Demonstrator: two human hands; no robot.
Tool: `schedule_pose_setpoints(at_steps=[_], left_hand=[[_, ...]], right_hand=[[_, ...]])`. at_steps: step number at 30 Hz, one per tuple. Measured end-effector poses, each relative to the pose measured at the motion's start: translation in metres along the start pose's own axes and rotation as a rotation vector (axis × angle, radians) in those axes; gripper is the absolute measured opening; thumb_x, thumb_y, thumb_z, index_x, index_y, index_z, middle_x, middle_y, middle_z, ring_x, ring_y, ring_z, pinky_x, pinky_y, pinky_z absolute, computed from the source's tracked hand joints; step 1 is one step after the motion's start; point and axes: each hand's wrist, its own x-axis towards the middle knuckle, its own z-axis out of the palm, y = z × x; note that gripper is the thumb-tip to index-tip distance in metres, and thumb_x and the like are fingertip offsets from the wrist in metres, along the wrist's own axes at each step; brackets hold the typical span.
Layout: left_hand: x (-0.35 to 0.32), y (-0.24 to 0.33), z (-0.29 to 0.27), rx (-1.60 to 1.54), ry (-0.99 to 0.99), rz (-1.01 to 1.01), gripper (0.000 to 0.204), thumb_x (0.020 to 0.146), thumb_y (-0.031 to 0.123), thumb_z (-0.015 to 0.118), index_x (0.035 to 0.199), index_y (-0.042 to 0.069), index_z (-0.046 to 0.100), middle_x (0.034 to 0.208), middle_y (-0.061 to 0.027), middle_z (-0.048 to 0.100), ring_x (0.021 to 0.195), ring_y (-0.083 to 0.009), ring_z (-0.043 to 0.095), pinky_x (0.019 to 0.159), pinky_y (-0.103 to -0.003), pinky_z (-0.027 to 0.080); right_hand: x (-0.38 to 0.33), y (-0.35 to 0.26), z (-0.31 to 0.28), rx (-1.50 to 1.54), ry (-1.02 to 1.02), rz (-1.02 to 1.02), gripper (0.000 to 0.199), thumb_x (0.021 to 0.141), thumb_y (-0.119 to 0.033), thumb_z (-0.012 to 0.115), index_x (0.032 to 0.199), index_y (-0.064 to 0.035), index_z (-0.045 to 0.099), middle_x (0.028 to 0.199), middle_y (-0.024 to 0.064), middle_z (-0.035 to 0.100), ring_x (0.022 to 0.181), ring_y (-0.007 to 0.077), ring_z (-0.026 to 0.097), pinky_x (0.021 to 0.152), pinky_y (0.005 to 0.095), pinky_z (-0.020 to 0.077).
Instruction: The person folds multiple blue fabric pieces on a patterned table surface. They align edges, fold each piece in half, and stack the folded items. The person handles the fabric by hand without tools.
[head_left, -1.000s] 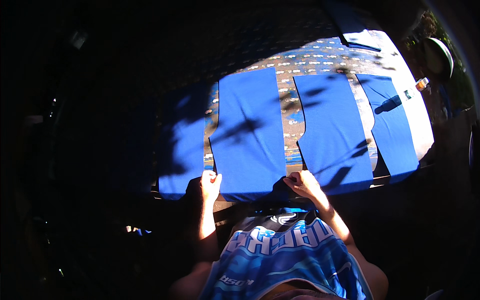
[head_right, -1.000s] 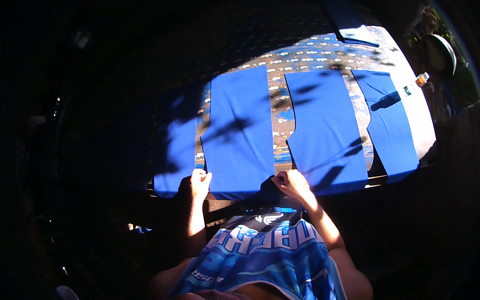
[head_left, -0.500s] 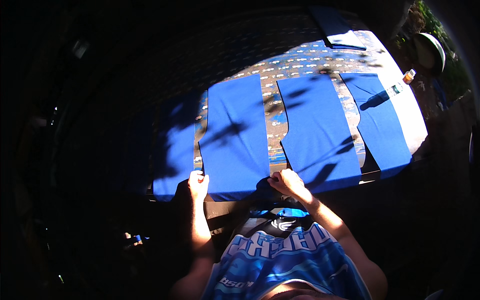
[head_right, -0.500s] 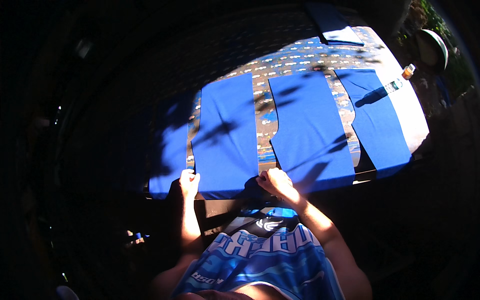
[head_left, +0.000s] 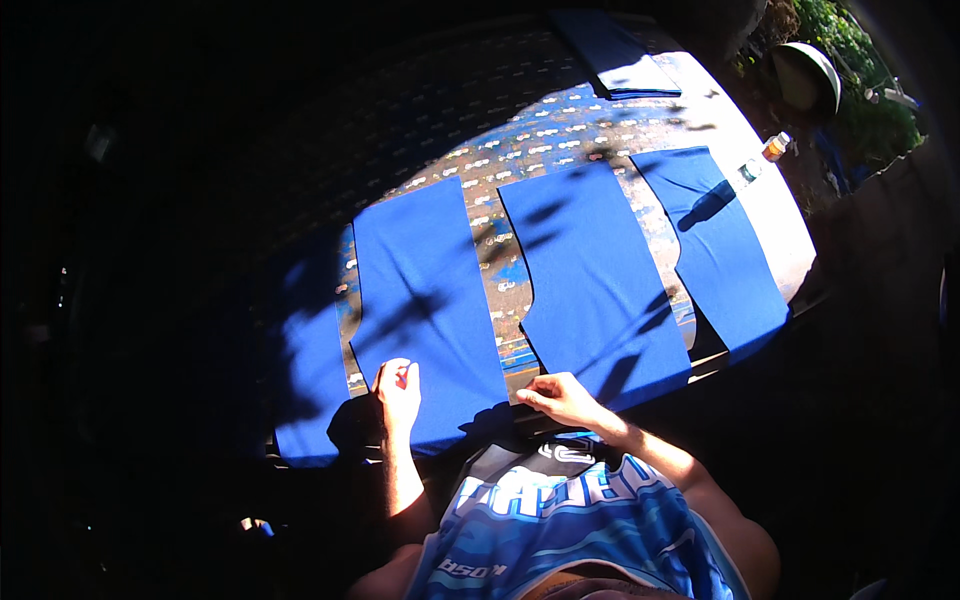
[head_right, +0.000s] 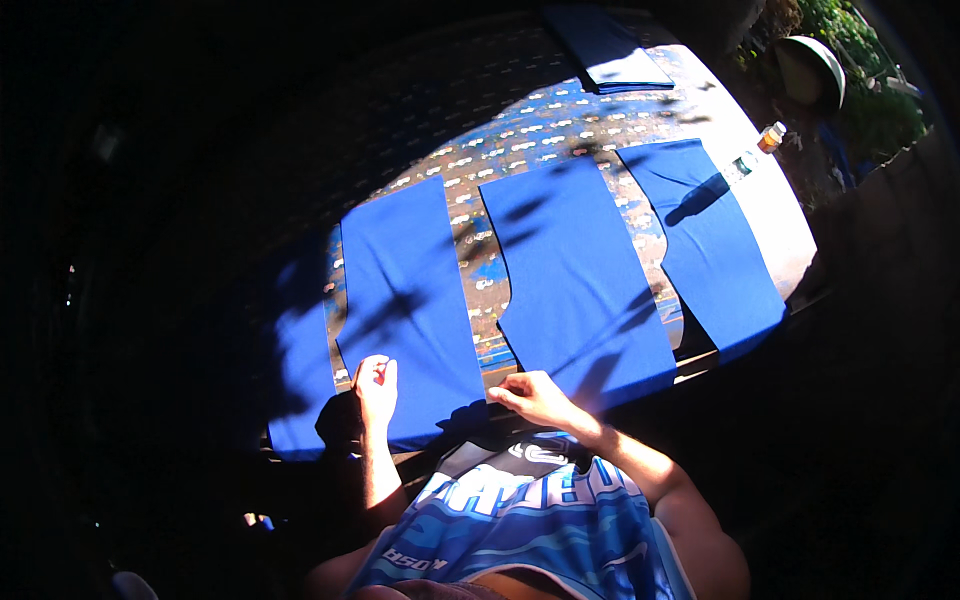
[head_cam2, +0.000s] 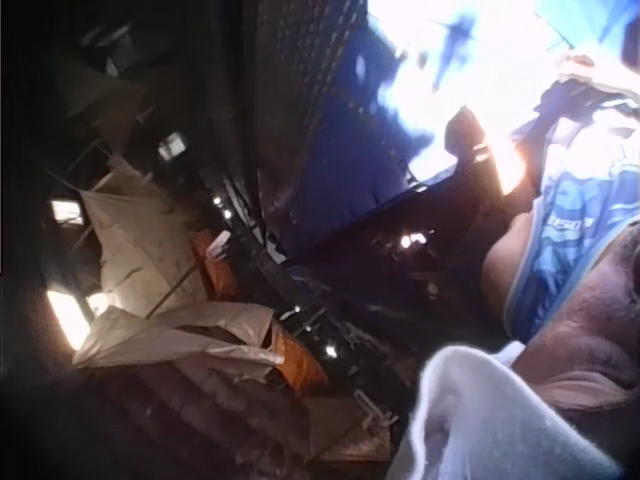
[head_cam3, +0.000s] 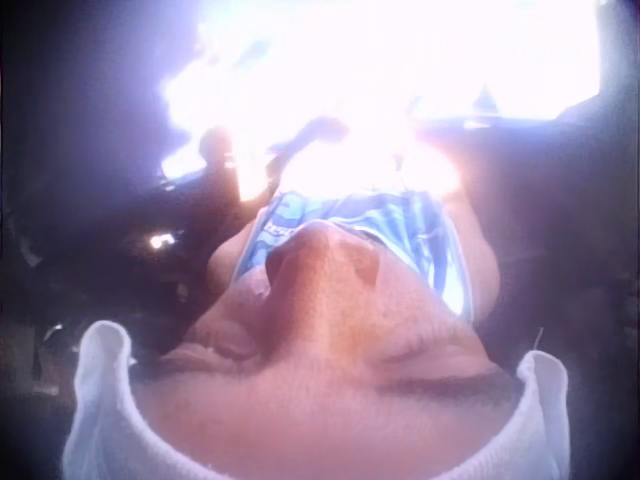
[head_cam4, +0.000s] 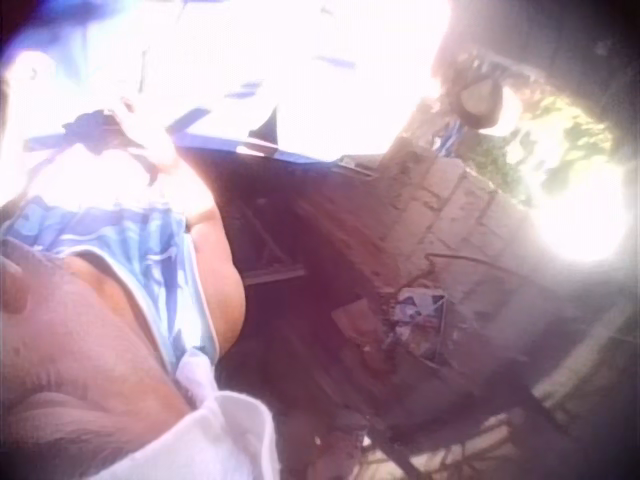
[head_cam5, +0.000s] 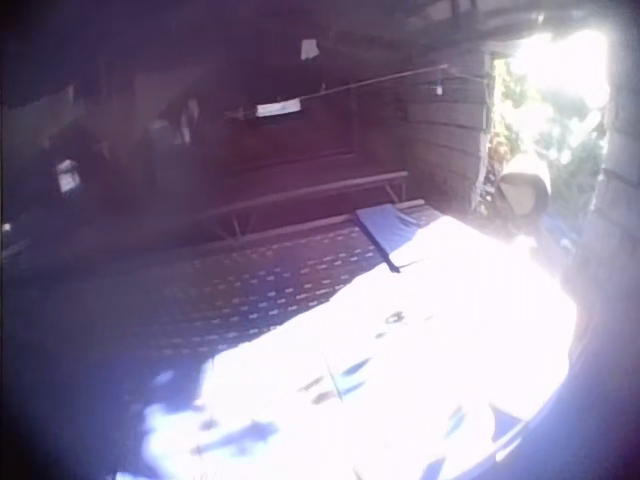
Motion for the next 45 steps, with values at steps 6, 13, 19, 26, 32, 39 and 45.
schedule_pose_setpoints(at_steps=[6, 13, 19, 26, 32, 39, 45], left_hand=[[0.004, 0.096, 0.080, -0.028, -0.586, 0.356, 0.017, 0.096, 0.017, 0.076, 0.108, 0.005, 0.074, 0.095, -0.0130, 0.074, 0.083, -0.0283, 0.075, 0.077, -0.040, 0.061], [0.079, 0.113, 0.169, -0.228, -0.438, 0.218, 0.015, 0.094, 0.015, 0.082, 0.100, 0.004, 0.075, 0.089, -0.0109, 0.074, 0.078, -0.0219, 0.073, 0.073, -0.036, 0.060], [0.218, 0.047, 0.242, -0.277, -0.059, 0.059, 0.014, 0.097, 0.015, 0.078, 0.104, 0.003, 0.076, 0.091, -0.0081, 0.077, 0.081, -0.0180, 0.072, 0.077, -0.033, 0.058], [0.268, 0.109, 0.266, 0.113, -0.037, 0.060, 0.012, 0.095, 0.017, 0.078, 0.099, 0.005, 0.075, 0.088, -0.0106, 0.075, 0.083, -0.0235, 0.071, 0.077, -0.039, 0.056], [0.249, 0.107, 0.261, 0.134, -0.025, 0.020, 0.009, 0.095, 0.016, 0.077, 0.095, 0.008, 0.073, 0.089, -0.0110, 0.074, 0.089, -0.0280, 0.070, 0.080, -0.041, 0.055], [0.266, 0.096, 0.284, 0.018, 0.122, 0.005, 0.007, 0.094, 0.014, 0.075, 0.097, 0.009, 0.071, 0.093, -0.0126, 0.072, 0.096, -0.0326, 0.069, 0.084, -0.043, 0.055], [0.232, 0.175, 0.218, 0.433, -0.085, 0.226, 0.021, 0.092, 0.009, 0.074, 0.110, 0.004, 0.067, 0.103, -0.0164, 0.071, 0.100, -0.0348, 0.070, 0.088, -0.043, 0.056]], right_hand=[[0.030, -0.029, -0.083, -0.027, 0.195, 0.072, 0.036, 0.106, -0.034, 0.074, 0.103, 0.0018, 0.077, 0.084, 0.0022, 0.073, 0.078, 0.0080, 0.063, 0.071, 0.0269, 0.0513], [0.098, 0.021, -0.270, -0.442, 0.793, -0.227, 0.020, 0.102, -0.024, 0.077, 0.103, -0.0037, 0.077, 0.081, 0.0056, 0.073, 0.074, 0.0122, 0.068, 0.070, 0.0293, 0.0541], [0.196, -0.037, -0.337, -0.687, 0.770, -0.455, 0.014, 0.093, -0.020, 0.078, 0.097, -0.0069, 0.078, 0.090, 0.0118, 0.079, 0.081, 0.0334, 0.075, 0.075, 0.0424, 0.0583], [0.279, -0.055, -0.396, -0.796, 0.767, -0.483, 0.019, 0.096, -0.023, 0.076, 0.105, -0.0055, 0.076, 0.099, 0.0152, 0.079, 0.093, 0.0354, 0.077, 0.083, 0.0428, 0.0600], [0.292, -0.061, -0.407, -0.896, 0.646, -0.296, 0.023, 0.093, -0.025, 0.080, 0.107, -0.0080, 0.074, 0.108, 0.0178, 0.070, 0.103, 0.0384, 0.071, 0.089, 0.0489, 0.0572], [0.310, -0.070, -0.381, -0.844, 0.641, -0.474, 0.020, 0.088, -0.022, 0.084, 0.100, -0.0105, 0.073, 0.104, 0.0175, 0.070, 0.096, 0.0396, 0.072, 0.086, 0.0499, 0.0593], [0.314, -0.055, -0.418, -0.963, 0.558, -0.321, 0.031, 0.086, -0.022, 0.086, 0.110, -0.0113, 0.070, 0.106, 0.0174, 0.070, 0.103, 0.0382, 0.071, 0.087, 0.0496, 0.0595]])
